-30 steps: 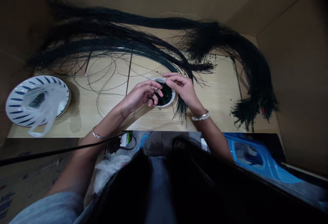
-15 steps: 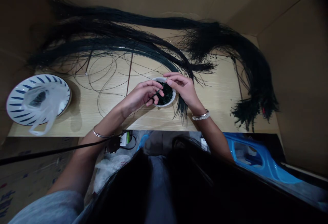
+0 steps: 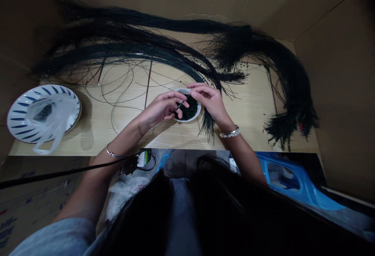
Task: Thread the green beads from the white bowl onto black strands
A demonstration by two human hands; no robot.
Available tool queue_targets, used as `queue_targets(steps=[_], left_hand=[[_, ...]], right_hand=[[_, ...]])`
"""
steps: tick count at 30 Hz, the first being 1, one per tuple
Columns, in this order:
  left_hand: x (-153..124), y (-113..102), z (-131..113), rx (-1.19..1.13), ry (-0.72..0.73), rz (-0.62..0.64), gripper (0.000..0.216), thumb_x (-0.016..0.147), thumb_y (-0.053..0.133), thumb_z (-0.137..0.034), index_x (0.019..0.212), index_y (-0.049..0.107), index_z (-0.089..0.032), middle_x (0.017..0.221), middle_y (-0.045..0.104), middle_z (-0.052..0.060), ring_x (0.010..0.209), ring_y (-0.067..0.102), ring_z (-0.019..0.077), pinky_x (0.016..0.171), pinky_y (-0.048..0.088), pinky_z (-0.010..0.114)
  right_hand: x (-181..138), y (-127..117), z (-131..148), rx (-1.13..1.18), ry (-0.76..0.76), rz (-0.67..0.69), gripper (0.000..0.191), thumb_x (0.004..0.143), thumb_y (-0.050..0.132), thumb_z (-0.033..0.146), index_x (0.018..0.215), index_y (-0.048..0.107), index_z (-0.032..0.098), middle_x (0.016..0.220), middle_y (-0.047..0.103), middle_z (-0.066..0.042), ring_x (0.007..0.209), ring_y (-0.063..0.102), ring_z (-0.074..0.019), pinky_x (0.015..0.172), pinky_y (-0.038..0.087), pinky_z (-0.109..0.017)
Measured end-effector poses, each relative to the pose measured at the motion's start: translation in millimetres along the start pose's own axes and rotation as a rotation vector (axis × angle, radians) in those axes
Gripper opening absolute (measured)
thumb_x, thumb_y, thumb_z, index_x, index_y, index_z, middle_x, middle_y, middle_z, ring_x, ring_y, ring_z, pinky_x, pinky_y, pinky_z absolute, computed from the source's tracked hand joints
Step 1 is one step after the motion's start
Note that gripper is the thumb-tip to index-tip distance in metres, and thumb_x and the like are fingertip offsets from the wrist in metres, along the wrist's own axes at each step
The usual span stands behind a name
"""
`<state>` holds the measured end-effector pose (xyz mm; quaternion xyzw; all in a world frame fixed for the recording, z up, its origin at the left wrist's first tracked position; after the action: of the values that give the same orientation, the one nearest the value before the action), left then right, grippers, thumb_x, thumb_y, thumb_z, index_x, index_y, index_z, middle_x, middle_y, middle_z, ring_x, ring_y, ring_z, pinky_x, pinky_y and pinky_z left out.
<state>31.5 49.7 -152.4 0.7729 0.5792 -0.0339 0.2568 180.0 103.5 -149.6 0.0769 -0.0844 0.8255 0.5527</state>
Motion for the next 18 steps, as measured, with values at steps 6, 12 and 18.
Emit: queue_targets(steps=[6, 12, 18], left_hand=[[-0.5, 0.3, 0.6, 0.003, -0.012, -0.007, 0.026, 0.075, 0.063, -0.012, 0.101, 0.067, -0.012, 0.108, 0.074, 0.013, 0.064, 0.071, 0.0134, 0.037, 0.026, 0.016], [-2.9, 1.8, -0.1, 0.005, -0.012, -0.003, 0.025, 0.078, 0.063, -0.013, 0.103, 0.068, -0.013, 0.117, 0.073, 0.015, 0.075, 0.075, 0.0160, 0.038, 0.028, 0.014], [-0.6, 1.0, 1.6, -0.025, 0.005, 0.014, 0.021, 0.081, 0.066, -0.016, 0.102, 0.068, -0.012, 0.117, 0.073, 0.016, 0.075, 0.076, 0.0172, 0.038, 0.029, 0.015]], right_hand=[[-0.5, -0.7, 0.1, -0.027, 0.015, -0.009, 0.030, 0.085, 0.077, 0.057, 0.088, 0.080, 0.028, 0.117, 0.076, -0.004, 0.119, 0.067, -0.0243, 0.115, 0.047, -0.045], [-0.7, -0.9, -0.8, -0.031, 0.003, -0.003, 0.028, 0.087, 0.076, 0.055, 0.089, 0.080, 0.028, 0.117, 0.076, -0.003, 0.118, 0.068, -0.0235, 0.115, 0.047, -0.044], [-0.5, -1.1, -0.4, -0.011, -0.030, -0.006, 0.023, 0.089, 0.077, 0.049, 0.090, 0.080, 0.026, 0.115, 0.077, -0.004, 0.117, 0.069, -0.0222, 0.114, 0.047, -0.043]])
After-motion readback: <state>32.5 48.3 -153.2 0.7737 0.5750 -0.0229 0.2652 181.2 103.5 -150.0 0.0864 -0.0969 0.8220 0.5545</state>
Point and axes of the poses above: each hand's wrist, its own x-axis towards the middle knuckle, its own y-axis out of the palm, z = x × y, the point moved 8 cm from there along x, towards the middle knuckle
